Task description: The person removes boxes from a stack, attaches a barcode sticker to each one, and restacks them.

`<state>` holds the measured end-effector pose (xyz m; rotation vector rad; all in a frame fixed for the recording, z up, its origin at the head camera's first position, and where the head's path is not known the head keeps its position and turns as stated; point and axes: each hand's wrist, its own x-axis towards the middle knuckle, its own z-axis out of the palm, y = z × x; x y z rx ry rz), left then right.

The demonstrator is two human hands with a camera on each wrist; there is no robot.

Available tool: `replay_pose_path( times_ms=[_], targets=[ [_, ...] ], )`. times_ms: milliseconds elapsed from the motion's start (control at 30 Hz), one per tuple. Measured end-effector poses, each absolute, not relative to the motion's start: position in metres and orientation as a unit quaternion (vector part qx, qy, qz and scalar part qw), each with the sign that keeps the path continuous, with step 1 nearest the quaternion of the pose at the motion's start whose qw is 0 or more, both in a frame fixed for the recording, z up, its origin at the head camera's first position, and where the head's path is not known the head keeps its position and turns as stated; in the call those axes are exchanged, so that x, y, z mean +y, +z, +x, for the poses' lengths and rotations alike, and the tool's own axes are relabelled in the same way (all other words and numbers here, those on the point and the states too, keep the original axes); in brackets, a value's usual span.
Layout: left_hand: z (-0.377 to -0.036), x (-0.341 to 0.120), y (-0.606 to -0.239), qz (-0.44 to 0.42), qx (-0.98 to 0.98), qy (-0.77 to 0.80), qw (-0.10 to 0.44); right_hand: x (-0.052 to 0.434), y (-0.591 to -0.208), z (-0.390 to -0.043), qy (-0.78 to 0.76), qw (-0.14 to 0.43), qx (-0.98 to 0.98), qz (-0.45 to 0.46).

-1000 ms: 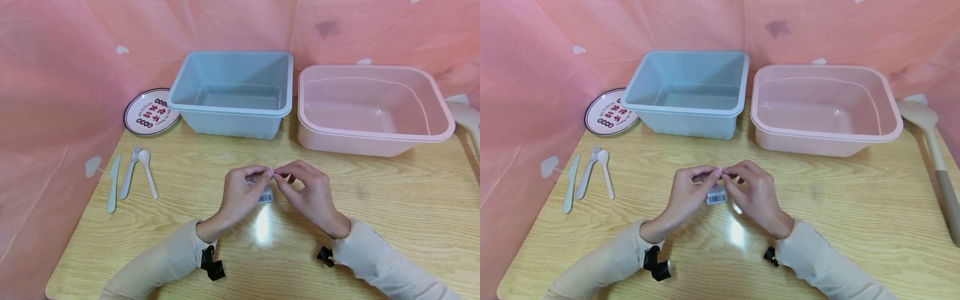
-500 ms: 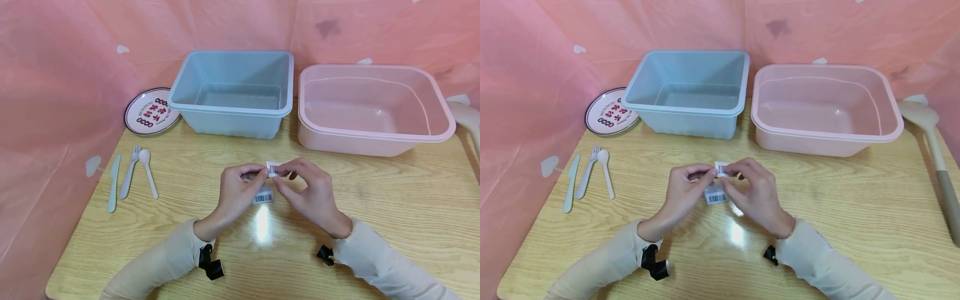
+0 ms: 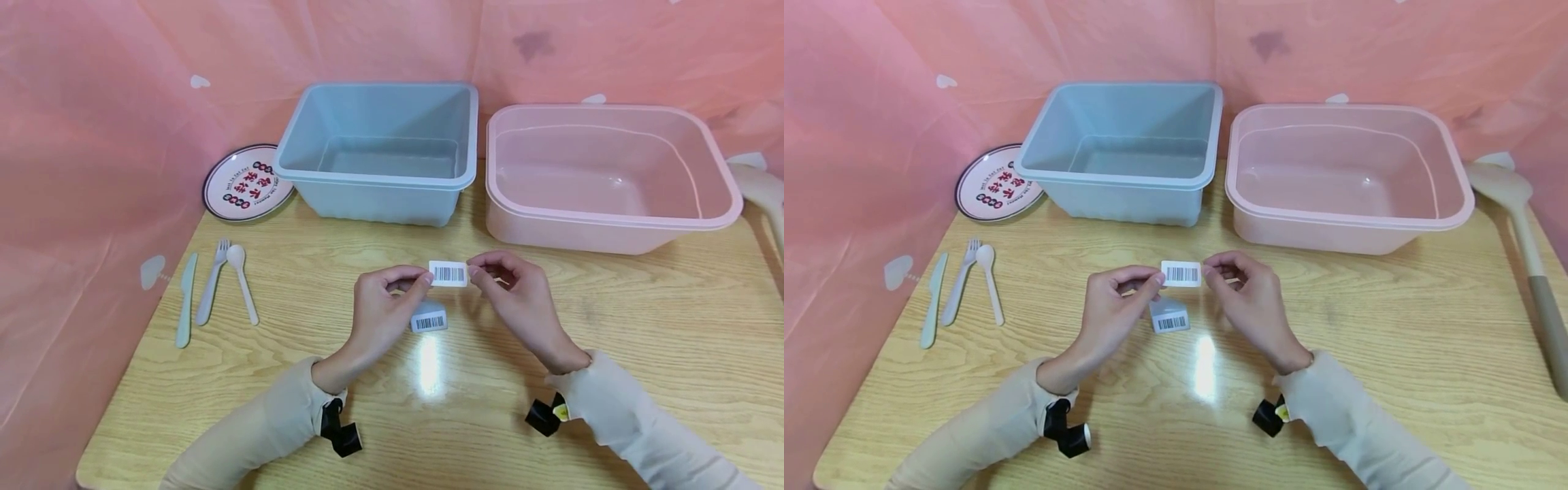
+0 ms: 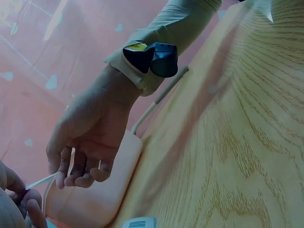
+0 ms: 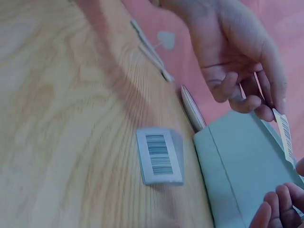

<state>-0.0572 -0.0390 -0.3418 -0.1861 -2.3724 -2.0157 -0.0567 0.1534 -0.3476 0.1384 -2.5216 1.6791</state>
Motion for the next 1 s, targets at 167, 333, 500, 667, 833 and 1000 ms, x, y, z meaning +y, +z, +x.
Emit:
replay_pose_path(
  times_ms=[167, 333, 500, 667, 833, 1000],
  targets=[
    [-0.057, -0.038, -0.344, -0.065, -0.761, -0.646, 0.015, 0.151, -0.349, -0.057, 0.578, 0.016, -0.815, 0.039],
    [-0.058, -0.039, -0.346, -0.067, -0.769, -0.635, 0.021, 0.150, -0.349, -0.057, 0.570, 0.039, -0.819, 0.048],
    [-0.061, -0.045, -0.349, -0.074, -0.792, -0.605, 0.039, 0.146, -0.349, -0.058, 0.553, 0.069, -0.827, 0.072],
    [-0.071, -0.055, -0.351, -0.083, -0.809, -0.578, 0.066, 0.139, -0.350, -0.067, 0.520, 0.104, -0.841, 0.106],
    [-0.085, -0.067, -0.355, -0.073, -0.813, -0.569, 0.103, 0.125, -0.349, -0.082, 0.500, 0.125, -0.845, 0.140],
    [-0.100, -0.081, -0.356, -0.055, -0.813, -0.563, 0.140, 0.107, -0.348, -0.101, 0.482, 0.152, -0.847, 0.163]
  ],
)
